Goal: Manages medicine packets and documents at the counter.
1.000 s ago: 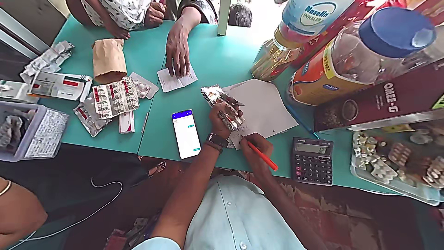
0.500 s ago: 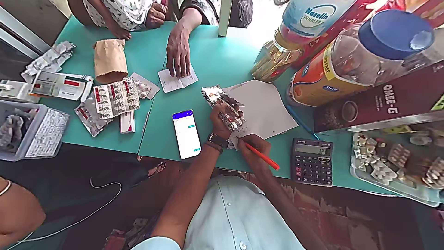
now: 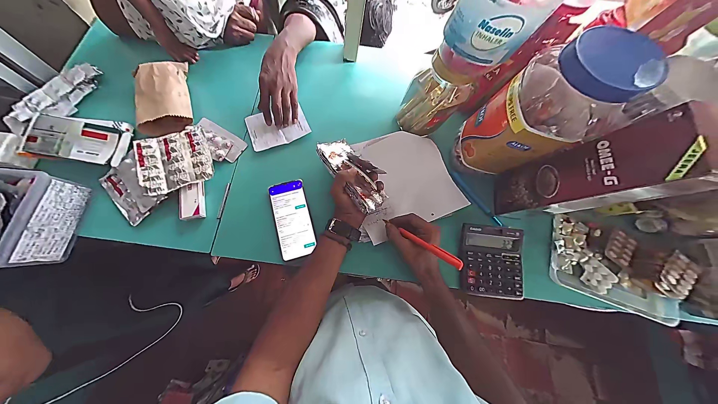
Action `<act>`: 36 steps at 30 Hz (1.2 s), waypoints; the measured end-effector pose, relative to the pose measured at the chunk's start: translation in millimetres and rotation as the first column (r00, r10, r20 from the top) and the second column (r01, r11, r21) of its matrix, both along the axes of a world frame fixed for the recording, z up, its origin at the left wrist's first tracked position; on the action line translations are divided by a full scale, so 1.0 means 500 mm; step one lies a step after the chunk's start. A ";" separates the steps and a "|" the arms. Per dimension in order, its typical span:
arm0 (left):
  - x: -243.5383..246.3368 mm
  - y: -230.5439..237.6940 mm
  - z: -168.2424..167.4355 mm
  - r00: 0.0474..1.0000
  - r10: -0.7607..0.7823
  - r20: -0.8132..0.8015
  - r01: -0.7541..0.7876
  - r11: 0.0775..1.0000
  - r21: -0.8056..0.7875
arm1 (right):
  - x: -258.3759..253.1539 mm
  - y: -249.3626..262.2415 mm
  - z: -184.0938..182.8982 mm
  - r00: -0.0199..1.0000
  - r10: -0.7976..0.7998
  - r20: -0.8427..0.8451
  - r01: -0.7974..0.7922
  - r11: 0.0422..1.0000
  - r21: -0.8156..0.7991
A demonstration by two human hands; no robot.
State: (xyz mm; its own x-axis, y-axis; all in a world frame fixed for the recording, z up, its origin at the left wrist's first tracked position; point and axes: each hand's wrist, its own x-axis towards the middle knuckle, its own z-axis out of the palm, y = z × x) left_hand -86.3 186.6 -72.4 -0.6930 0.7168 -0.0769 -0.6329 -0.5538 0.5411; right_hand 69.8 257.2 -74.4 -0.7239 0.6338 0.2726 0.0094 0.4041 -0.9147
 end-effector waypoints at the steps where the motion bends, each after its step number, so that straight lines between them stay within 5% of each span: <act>1: 0.000 0.000 -0.001 1.000 0.004 -0.005 -0.004 1.000 -0.003 | -0.001 -0.001 -0.004 1.000 0.010 0.005 -0.010 1.000 0.014; 36: 0.001 -0.004 -0.005 1.000 0.001 -0.024 -0.001 1.000 0.004 | -0.002 -0.003 -0.013 1.000 -0.004 0.003 0.004 0.995 0.100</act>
State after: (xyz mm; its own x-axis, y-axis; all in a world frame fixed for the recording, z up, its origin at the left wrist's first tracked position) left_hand -85.5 184.6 -74.7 -0.6951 0.7166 -0.0578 -0.6196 -0.5563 0.5538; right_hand 68.9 255.8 -80.8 -0.7225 0.6060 0.3329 0.0134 0.4937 -0.8695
